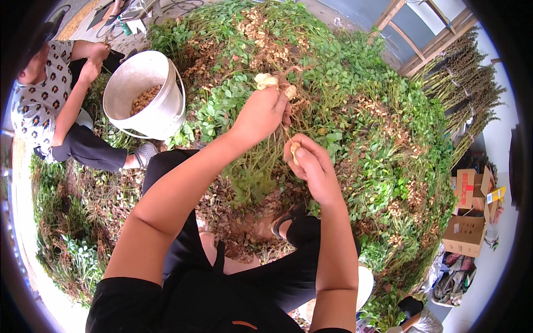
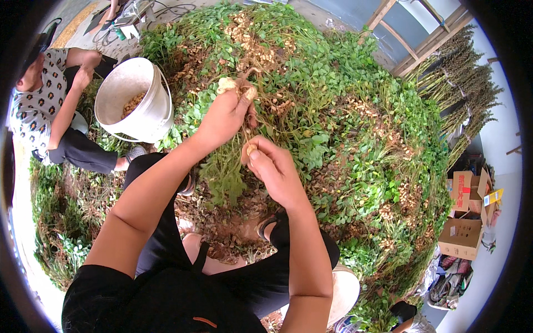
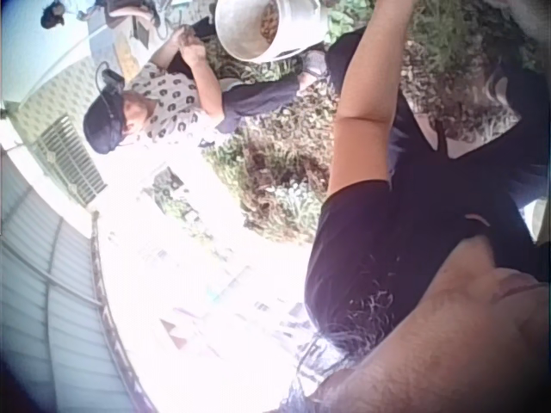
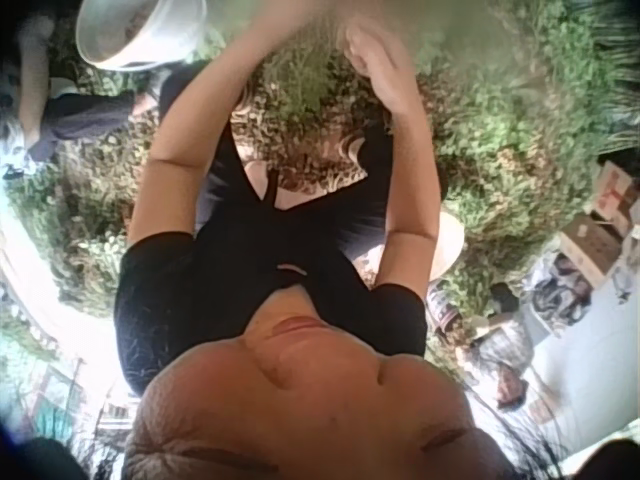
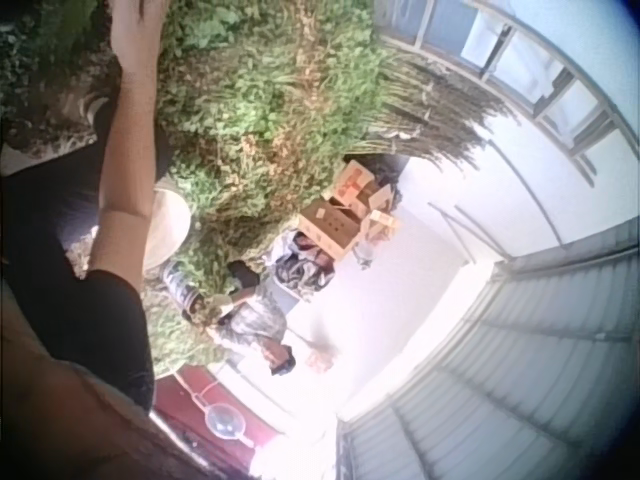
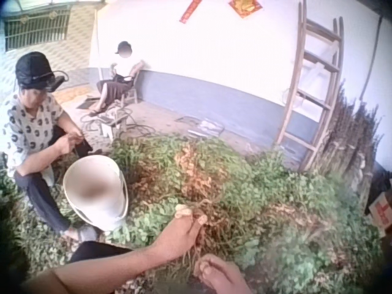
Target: The person plucks peanuts one at a time from a bunch of peanut plants and places them into a bucket.
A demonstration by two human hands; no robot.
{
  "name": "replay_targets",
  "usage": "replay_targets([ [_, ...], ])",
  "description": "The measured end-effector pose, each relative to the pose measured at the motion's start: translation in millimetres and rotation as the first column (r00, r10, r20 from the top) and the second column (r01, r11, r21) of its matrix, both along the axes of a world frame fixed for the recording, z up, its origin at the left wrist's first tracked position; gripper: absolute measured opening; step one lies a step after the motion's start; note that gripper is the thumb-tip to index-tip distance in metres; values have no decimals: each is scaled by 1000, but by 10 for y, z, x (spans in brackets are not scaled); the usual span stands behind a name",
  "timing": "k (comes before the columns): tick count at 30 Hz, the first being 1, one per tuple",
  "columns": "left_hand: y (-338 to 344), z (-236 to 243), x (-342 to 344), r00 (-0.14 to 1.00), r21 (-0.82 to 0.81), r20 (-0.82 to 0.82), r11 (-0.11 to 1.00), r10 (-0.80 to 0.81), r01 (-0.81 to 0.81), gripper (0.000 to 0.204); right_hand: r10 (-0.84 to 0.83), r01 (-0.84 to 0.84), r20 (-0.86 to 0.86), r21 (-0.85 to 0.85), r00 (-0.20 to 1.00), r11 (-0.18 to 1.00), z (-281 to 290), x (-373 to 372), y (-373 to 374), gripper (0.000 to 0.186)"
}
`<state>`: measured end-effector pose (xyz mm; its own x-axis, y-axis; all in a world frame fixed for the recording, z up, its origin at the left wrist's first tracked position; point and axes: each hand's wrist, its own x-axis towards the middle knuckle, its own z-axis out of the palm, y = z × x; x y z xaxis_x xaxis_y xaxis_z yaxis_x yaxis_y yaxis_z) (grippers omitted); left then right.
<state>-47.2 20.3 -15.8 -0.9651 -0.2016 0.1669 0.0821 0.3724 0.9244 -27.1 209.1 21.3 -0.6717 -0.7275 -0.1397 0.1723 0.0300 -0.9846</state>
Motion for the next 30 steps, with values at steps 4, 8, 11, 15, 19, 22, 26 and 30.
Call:
replay_targets([
  [4, 31, 41, 58, 987, -173, -122, 977, 105, -125, 20, 55, -11, -336, 131, 940, 991, 38, 98, -53, 22],
  [8, 28, 73, 94, 974, -212, -199, 966, 108, -150, 19, 70, -35, -242, 148, 968, 988, 206, 193, -85, 22],
  [11, -78, 107, 5, 961, -332, -216, 912, 174, -239, 20, 253, -260, -106, -66, 962, 963, 342, 360, -131, 40],
  [15, -255, 155, -86, 959, -87, -125, 960, 254, -266, 21, 216, -222, -65, -106, 974, 969, 311, 402, -151, 53],
  [19, -152, 142, 46, 990, -204, 37, 971, 138, -128, 20, -208, 227, 91, -299, 974, 927, 66, -5, -105, 37],
  [22, 27, 107, 114, 997, -268, -11, 961, 75, -75, 20, -440, 437, -71, -56, 895, 898, -105, -122, -98, 23],
  [26, 178, 35, 164, 977, -366, -180, 930, -115, 42, 21, -422, 435, -365, -51, 830, 899, -201, -155, -175, 23],
  [30, 195, -29, 188, 981, -536, -99, 839, -167, 89, 23, -405, 535, -609, 38, 682, 844, -134, -208, -178, 19],
])
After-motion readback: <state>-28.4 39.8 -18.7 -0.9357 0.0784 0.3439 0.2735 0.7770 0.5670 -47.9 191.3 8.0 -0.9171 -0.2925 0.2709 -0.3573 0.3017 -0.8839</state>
